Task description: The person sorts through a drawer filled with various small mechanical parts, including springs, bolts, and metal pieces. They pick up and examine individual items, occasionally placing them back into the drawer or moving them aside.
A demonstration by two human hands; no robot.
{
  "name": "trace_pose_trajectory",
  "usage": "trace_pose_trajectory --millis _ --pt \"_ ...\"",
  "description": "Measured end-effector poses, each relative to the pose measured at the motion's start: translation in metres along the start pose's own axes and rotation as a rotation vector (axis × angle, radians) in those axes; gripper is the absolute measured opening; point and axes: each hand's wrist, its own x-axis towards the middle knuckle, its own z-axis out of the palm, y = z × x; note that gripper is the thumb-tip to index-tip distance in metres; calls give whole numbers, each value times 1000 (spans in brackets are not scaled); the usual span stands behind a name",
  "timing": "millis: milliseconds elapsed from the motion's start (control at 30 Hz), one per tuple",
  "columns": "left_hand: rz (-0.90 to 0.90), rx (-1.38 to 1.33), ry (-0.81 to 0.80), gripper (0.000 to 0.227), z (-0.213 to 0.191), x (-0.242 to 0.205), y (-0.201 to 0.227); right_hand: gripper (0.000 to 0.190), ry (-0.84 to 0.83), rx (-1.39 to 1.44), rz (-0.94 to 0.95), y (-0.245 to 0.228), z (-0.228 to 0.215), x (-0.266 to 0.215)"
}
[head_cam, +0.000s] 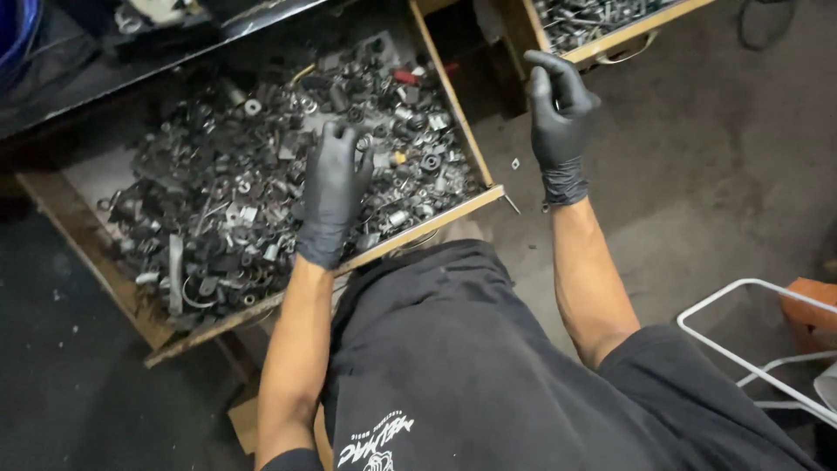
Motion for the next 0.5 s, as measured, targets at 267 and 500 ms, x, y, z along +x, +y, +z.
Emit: trace_pose_trajectory --millis 267,500 --pt "-113 51 -398 53 12 26 34 23 -181 145 -30 -10 23 -4" --pt "-108 160 -198 32 89 33 -19 22 -289 149 131 -12 16 -18"
